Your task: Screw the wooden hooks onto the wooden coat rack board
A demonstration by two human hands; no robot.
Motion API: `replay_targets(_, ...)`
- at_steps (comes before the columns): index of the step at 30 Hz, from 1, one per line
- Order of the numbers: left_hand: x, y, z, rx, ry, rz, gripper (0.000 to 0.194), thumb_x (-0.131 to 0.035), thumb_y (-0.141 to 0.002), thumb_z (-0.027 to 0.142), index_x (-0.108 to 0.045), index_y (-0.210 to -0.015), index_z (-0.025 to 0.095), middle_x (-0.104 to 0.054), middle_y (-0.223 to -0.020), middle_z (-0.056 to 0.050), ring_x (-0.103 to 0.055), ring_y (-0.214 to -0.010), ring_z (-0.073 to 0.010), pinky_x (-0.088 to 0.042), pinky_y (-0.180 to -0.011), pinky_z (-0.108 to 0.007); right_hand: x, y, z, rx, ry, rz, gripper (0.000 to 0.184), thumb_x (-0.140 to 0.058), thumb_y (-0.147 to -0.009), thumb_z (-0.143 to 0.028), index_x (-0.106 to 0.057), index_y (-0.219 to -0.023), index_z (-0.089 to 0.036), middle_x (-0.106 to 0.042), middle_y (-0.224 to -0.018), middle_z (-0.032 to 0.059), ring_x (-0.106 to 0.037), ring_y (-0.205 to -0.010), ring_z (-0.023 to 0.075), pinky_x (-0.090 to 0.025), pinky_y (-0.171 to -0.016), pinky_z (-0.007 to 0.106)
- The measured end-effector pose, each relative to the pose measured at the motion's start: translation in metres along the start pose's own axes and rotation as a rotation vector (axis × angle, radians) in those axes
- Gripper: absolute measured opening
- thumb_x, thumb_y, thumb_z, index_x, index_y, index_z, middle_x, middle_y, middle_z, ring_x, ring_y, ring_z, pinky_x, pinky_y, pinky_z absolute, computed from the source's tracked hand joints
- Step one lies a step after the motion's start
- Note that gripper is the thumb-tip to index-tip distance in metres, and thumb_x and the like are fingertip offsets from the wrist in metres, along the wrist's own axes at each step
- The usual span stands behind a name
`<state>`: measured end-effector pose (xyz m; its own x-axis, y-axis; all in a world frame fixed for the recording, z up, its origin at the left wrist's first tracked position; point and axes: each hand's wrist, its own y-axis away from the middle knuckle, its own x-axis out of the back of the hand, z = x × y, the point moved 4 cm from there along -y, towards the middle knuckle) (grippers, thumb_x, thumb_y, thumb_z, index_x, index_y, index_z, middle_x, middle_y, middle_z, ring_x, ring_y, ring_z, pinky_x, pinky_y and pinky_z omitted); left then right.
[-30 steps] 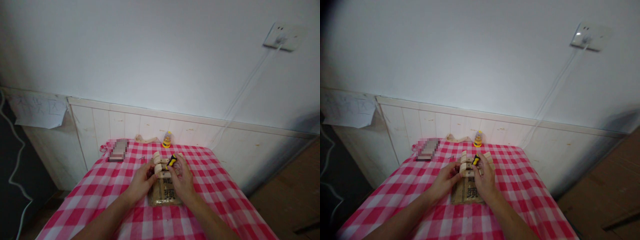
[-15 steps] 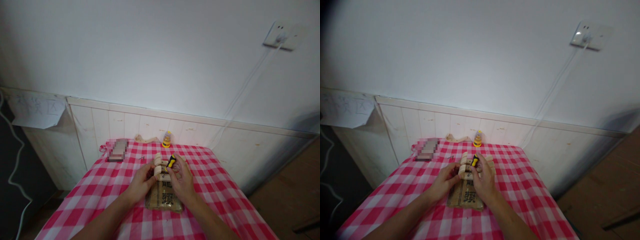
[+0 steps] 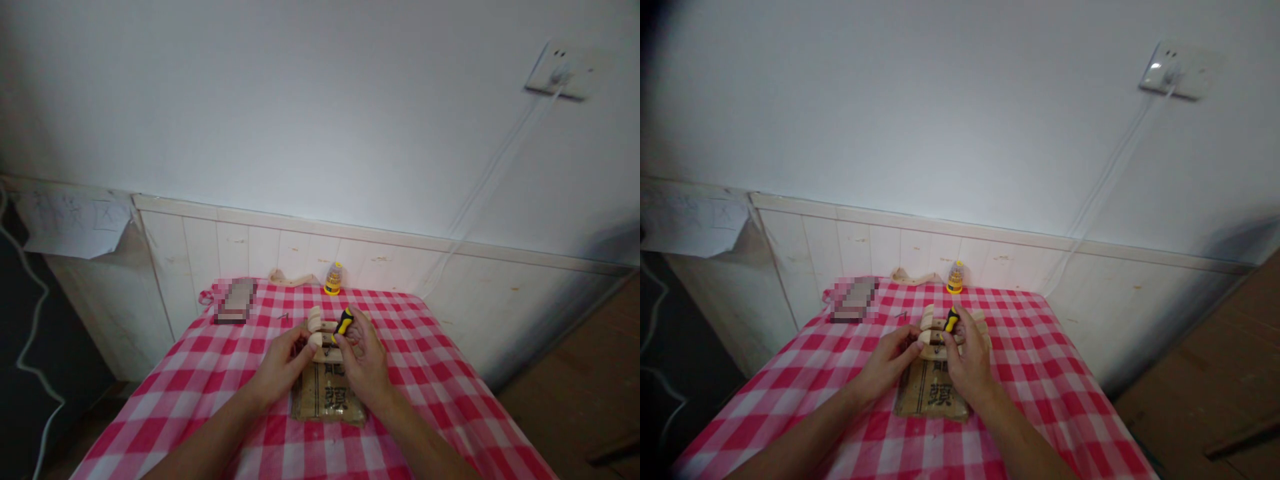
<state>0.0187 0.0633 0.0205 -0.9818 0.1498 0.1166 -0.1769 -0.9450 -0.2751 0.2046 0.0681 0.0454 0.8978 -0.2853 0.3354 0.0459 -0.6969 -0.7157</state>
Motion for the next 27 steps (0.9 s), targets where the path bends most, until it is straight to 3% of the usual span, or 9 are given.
replay_targets(8,0.0,0.001,-0.002,0.003,-0.002,0.013,0.039,-0.062,-0.094,0.056,-0.067,-0.094,0.018,-0.072,-0.088,-0.005,-0.064,-0.077,-0.0205,-0.047,-0.067,-0.028,-0.001,0.0,-0.001,0.002,-0.022,-0.005,0.052,-0.063,-0.096,-0.02,-0.055,-0.147,-0.029,-0.07,-0.136,0.0117,-0.071,-0.12,0.0277,-0.06,-0.102,0.048)
replay_targets(14,0.0,0.0,-0.002,0.0,-0.014,0.024,0.042,-0.062,-0.093,0.06,-0.067,-0.092,0.018,-0.071,-0.085,-0.004,-0.064,-0.076,-0.0207,-0.047,-0.067,-0.028,-0.004,-0.001,-0.008,0.008,-0.126,-0.055,0.049,-0.058,-0.098,-0.017,-0.055,-0.145,-0.028,-0.073,-0.129,0.0104,-0.075,-0.111,0.0249,-0.064,-0.095,0.043)
replay_targets(27,0.0,0.0,-0.002,-0.028,-0.035,0.01,0.04,-0.059,-0.096,0.057,-0.065,-0.092,0.018,-0.068,-0.085,-0.003,-0.062,-0.076,-0.02,-0.045,-0.066,-0.027,0.003,-0.008,-0.01,-0.012,0.042,0.04,0.043,-0.076,-0.089,-0.032,-0.065,-0.13,-0.027,-0.078,-0.117,0.0085,-0.077,-0.103,0.0273,-0.064,-0.088,0.042)
